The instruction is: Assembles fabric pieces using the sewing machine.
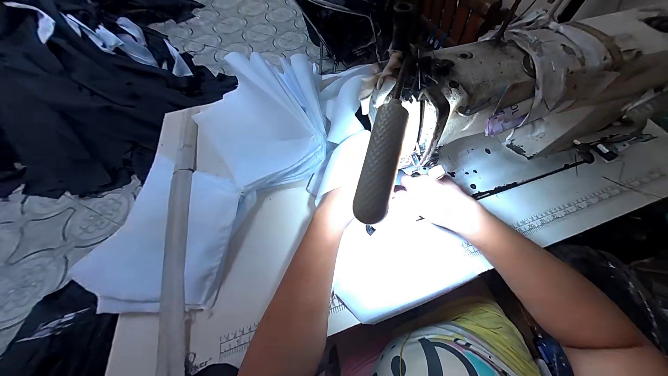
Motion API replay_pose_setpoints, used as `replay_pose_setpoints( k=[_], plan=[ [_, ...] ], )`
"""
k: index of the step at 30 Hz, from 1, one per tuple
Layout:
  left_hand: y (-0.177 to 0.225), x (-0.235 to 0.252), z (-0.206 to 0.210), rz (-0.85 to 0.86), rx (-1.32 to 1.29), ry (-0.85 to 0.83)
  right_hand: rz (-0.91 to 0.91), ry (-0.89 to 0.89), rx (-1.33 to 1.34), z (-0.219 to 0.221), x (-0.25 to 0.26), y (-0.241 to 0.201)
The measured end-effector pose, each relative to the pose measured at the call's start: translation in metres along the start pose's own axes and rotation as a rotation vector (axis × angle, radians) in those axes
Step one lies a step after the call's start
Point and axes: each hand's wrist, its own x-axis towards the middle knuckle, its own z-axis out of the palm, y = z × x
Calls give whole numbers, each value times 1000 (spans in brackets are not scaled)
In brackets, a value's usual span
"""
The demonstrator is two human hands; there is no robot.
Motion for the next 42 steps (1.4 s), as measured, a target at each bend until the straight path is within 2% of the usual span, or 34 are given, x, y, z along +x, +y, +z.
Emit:
replay_pose_setpoints(
  k=[2, 5, 7, 9, 11, 13, 16, 26, 28, 31, 32, 34, 36, 37, 39, 40, 42],
  plan=[
    [2, 0, -1, -38, 33, 39, -31, 31, 78, -6, -16, 30],
    [6, 3, -5, -46, 9, 64, 101, 172, 141, -14, -44, 81],
    [8, 4, -10, -26, -41, 50, 140, 261, 215, -15, -52, 98],
    [7, 4, -12, -27, -76, 25, 64, 238, 335, -10, -54, 85],
    [6, 2, -15, -42, -110, -6, -16, 109, 357, -4, -47, 55],
    [5, 0, -15, -30, -136, -20, 25, -13, 245, -9, -35, 22],
    [4, -2, -15, -29, -160, -20, 94, -82, 152, -13, -14, -5],
    [4, -1, -16, -10, -159, -22, 65, -50, 158, 1, 13, -13],
    [5, -2, -17, -28, -189, -20, 36, -97, 152, 0, 10, -10],
    [8, 0, -15, -45, -278, 97, 42, -124, 124, -8, -8, 5],
    [8, 2, -13, -39, -318, 202, 94, -81, 121, -13, -16, 15],
    [5, 9, -6, 0, -332, 401, 198, 166, 85, -15, -29, 54],
    [-2, 16, 0, 49, -277, 474, 238, 461, -4, -9, -36, 107],
    [-4, 17, 3, 57, -210, 484, 256, 547, -50, -6, -38, 132],
    [-4, 12, 0, 10, -62, 429, 248, 605, -89, 5, -42, 172],
    [-1, 4, -6, -41, -29, 342, 226, 608, -93, 10, -44, 185],
    [8, -28, -22, 46, 15, 178, 125, 666, -49, 22, -52, 186]
  ],
)
